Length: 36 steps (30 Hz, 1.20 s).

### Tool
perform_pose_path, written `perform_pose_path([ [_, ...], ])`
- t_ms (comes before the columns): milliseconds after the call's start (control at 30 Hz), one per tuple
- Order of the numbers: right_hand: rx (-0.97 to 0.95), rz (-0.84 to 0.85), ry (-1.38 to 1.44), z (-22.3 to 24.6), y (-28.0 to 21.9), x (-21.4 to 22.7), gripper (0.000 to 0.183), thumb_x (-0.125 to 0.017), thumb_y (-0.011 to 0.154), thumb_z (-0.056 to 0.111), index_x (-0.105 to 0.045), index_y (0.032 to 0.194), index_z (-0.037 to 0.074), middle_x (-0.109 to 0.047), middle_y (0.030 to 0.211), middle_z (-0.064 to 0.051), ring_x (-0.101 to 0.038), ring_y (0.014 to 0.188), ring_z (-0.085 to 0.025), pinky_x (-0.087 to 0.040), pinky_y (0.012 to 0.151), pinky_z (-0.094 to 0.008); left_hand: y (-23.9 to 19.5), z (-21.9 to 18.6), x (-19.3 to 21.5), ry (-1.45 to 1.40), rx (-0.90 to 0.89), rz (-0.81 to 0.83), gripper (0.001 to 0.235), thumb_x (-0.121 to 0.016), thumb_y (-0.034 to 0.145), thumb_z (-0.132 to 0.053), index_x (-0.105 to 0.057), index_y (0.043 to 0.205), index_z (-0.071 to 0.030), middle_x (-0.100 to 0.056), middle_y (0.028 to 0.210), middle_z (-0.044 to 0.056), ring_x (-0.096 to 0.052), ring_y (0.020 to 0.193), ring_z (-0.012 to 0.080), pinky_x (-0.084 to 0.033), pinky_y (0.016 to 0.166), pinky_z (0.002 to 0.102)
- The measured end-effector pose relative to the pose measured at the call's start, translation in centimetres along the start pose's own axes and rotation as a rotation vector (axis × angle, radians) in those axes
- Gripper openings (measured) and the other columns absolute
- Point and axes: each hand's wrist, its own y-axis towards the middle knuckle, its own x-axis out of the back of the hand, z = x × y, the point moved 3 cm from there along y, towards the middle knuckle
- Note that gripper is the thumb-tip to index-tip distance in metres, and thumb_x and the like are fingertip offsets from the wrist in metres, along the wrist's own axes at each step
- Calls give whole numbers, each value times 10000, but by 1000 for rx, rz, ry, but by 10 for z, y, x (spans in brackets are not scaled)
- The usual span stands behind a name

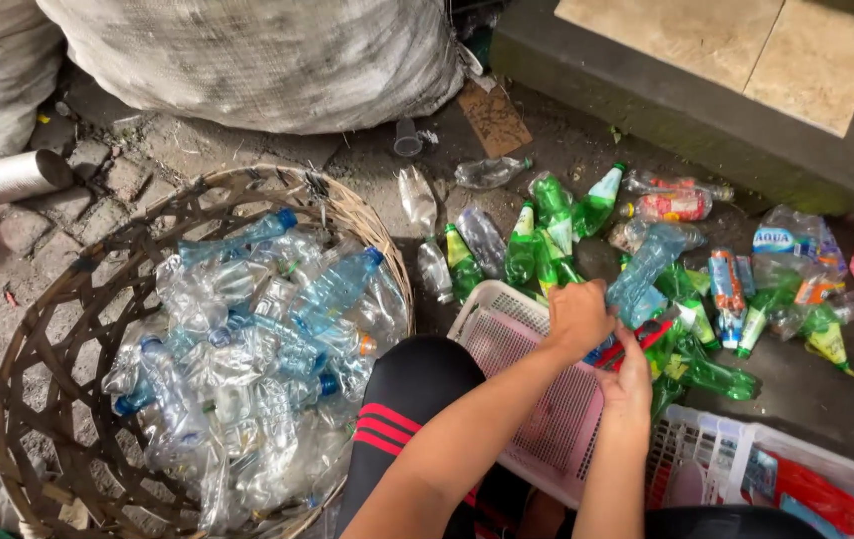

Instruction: The person sits on the ground and sorts plastic bottles from a pile on the floor. They use red scissors to cut the labels off clear and green bottles, then place the bottles into a pink basket or a woven basket.

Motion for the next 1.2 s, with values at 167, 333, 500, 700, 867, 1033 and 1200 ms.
perform_pose_path([
  [167, 20, -5, -63, -20, 59, 37, 393, -926, 803, 317, -648, 988, 110, -667, 843, -38, -698, 773, -187, -619, 695, -453, -9, -12, 14, -26, 93, -19, 414, -685, 828, -428, -682, 1023, -63, -767, 936, 178, -742, 1000, 418, -447, 958, 591],
  [333, -3, 38, -316, -12, 59, 41, 161, -753, 900, 246, -667, 964, 126, -609, 730, -3, -547, 591, -94, -399, 470, -228, -35, -47, 63, -140, -111, -677, 879, -455, 806, -708, -512, 1135, 105, -472, 1065, 244, -462, 892, 393, -358, 755, 555],
  [500, 204, 318, -504, 12, 32, -57, 353, -829, 869, 257, -657, 1046, 5, -683, 949, -80, -627, 760, -114, -491, 588, -230, -88, -99, 158, -690, -491, -730, 564, -495, 973, -373, -470, 1329, 64, -481, 1348, 246, -487, 1234, 397, -412, 1122, 465],
  [700, 234, 957, -441, 48, -129, -259, 327, -725, 848, 22, -446, 1005, 87, -590, 1415, -300, -675, 1172, -297, -561, 976, -362, -117, -103, 217, -674, -638, -1095, 479, -643, 990, -230, -449, 1364, -3, -499, 1405, 199, -553, 1246, 342, -500, 1088, 419],
  [867, 227, 933, -453, 46, -115, -271, 266, -703, 886, 11, -456, 978, 51, -611, 1363, -292, -701, 1102, -310, -608, 940, -338, -116, -83, 240, -687, -539, -1193, 431, -649, 970, -196, -450, 1308, -17, -515, 1348, 166, -548, 1234, 324, -471, 1115, 407],
  [1033, 206, 694, -624, 27, -32, -198, 176, -719, 880, 60, -543, 873, 48, -606, 1039, -229, -622, 829, -267, -535, 703, -319, -95, -72, 235, -758, -458, -1146, 388, -623, 957, -170, -467, 1260, 16, -512, 1287, 191, -543, 1169, 353, -458, 1070, 434],
  [1200, 204, 253, -810, -42, 133, -4, 142, -745, 866, 135, -702, 776, 34, -589, 538, -130, -491, 367, -173, -393, 329, -293, -47, -40, 194, -859, -227, -1173, 225, -653, 913, -71, -589, 1127, -43, -570, 1034, 162, -619, 938, 357, -525, 732, 363],
])
